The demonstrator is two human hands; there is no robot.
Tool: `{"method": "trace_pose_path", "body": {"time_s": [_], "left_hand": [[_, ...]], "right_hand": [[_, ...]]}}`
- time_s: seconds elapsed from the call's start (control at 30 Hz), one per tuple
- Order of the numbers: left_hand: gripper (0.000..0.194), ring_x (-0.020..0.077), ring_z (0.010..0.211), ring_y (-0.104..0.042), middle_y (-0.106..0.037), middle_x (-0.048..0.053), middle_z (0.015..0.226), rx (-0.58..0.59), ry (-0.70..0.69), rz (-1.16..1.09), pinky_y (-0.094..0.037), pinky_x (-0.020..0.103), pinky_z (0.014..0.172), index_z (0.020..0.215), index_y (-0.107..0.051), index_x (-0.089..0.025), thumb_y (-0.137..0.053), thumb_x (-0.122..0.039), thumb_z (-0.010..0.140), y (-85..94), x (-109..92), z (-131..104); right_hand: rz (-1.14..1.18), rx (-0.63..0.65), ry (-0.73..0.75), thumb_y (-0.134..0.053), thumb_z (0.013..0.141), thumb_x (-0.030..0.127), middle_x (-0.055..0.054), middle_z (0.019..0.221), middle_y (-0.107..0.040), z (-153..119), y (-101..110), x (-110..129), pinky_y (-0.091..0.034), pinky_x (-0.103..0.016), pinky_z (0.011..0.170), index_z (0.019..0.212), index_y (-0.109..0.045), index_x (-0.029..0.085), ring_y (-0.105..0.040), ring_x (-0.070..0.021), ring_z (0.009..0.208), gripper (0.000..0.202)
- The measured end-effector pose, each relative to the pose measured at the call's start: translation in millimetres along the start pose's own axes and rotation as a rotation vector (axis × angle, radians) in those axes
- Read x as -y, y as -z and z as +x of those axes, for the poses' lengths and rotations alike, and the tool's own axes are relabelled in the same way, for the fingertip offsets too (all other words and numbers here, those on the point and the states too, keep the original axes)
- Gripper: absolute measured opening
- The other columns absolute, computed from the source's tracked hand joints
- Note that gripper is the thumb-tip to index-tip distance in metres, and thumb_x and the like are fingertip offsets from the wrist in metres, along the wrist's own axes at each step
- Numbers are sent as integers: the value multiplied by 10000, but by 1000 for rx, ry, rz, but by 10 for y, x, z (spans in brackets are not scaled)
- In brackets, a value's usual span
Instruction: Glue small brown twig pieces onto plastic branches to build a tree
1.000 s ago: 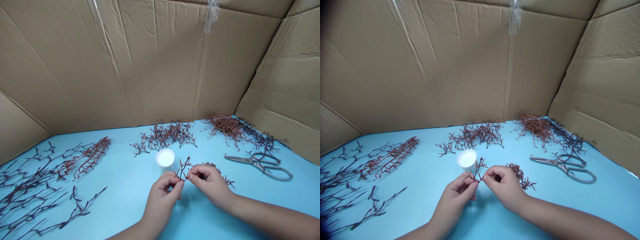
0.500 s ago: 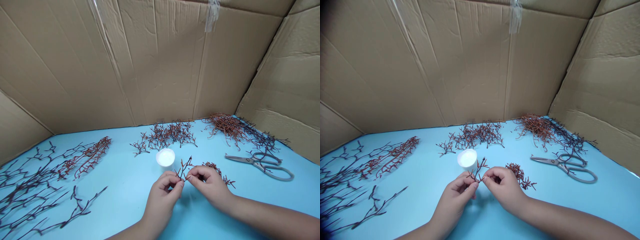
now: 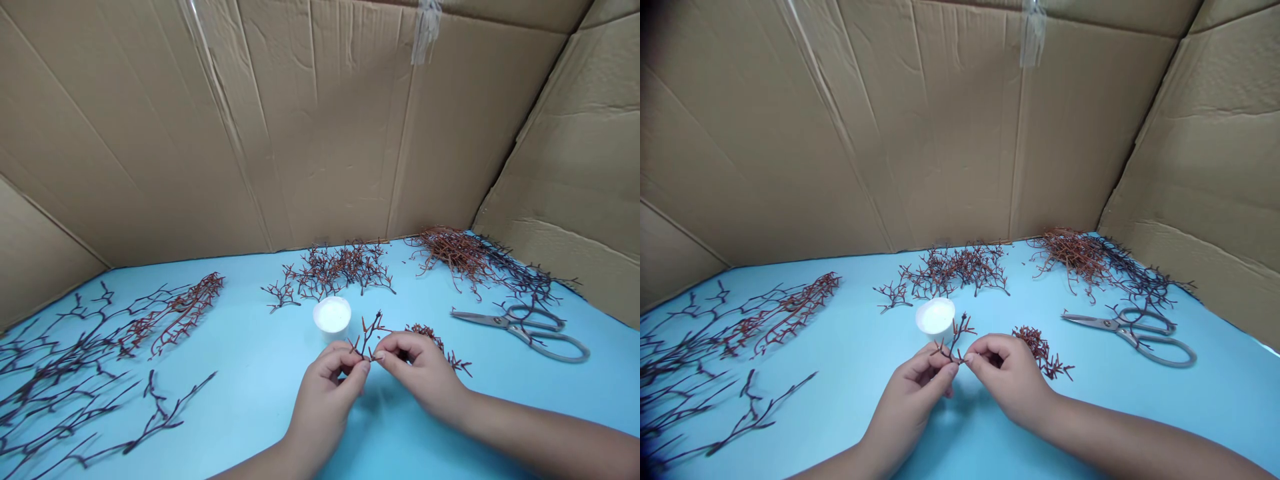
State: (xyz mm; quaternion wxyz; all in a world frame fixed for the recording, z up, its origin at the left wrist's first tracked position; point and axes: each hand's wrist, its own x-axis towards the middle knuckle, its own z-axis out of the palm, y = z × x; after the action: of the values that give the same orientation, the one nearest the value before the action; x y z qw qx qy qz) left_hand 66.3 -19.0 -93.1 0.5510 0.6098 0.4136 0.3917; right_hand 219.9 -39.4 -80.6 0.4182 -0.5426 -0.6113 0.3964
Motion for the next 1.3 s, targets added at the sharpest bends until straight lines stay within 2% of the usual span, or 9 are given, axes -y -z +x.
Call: {"method": "trace_pose_path", "body": {"time_s": [0.53, 0.7, 0.77, 0.9, 1.07, 1.2, 1.3], "left_hand": [[234, 145, 670, -485, -469, -2, 673, -20, -3, 4, -373, 242, 635, 527, -516, -172, -555, -274, 734, -5, 8, -4], [248, 139, 633, -488, -484, -5, 619, -36, 36, -7, -382, 245, 637, 538, -555, -169, -556, -304, 747, 23, 0, -6], [250, 135, 620, -486, -481, -10, 597, -52, 58, -40, -390, 245, 629, 560, -576, -171, -555, -328, 754, 38, 6, -3], [194, 138, 670, -511, -528, 11, 707, -22, 41, -160, -425, 249, 638, 618, -638, -174, -586, -321, 734, 34, -10, -16], [168, 120, 621, -512, -527, 16, 721, -9, 28, -224, -457, 248, 605, 655, -684, -173, -598, -301, 723, 5, -100, -63], [169, 101, 580, -504, -553, 25, 779, -90, -15, -209, -466, 248, 591, 712, -687, -165, -611, -317, 711, 110, -273, 3], [267, 100, 572, -495, -570, 18, 747, -243, -44, -143, -465, 246, 590, 835, -669, -159, -612, -382, 701, 349, -396, 196]], "right_hand": [[72, -3, -10, -515, 773, 316, 11, 589, -482, -9, 11, -7, -356, -239, 563, 651, -572, 162, -430, -124, 595, 205], [154, 1, -26, -452, 806, 340, 21, 605, -463, -17, -12, -20, -340, -225, 522, 774, -583, 170, -418, -116, 573, 217], [183, 19, -30, -488, 781, 326, 28, 605, -455, -21, -45, -24, -337, -222, 512, 808, -576, 172, -413, -112, 561, 180], [154, 61, -7, -562, 720, 251, 33, 581, -475, -33, -124, 9, -354, -224, 528, 722, -556, 171, -429, -110, 556, 79], [113, 6, 44, -544, 741, 247, 22, 605, -513, -49, -159, 133, -362, -215, 536, 630, -539, 168, -449, -105, 563, 136], [27, -35, 119, -517, 749, 245, 35, 570, -477, 139, -175, 346, -349, -203, 517, 601, -517, 165, -435, -97, 549, 168], [-182, 21, 140, -457, 785, 256, 42, 569, -471, 549, -265, 570, -349, -189, 503, 617, -516, 159, -447, -88, 554, 203]]}}
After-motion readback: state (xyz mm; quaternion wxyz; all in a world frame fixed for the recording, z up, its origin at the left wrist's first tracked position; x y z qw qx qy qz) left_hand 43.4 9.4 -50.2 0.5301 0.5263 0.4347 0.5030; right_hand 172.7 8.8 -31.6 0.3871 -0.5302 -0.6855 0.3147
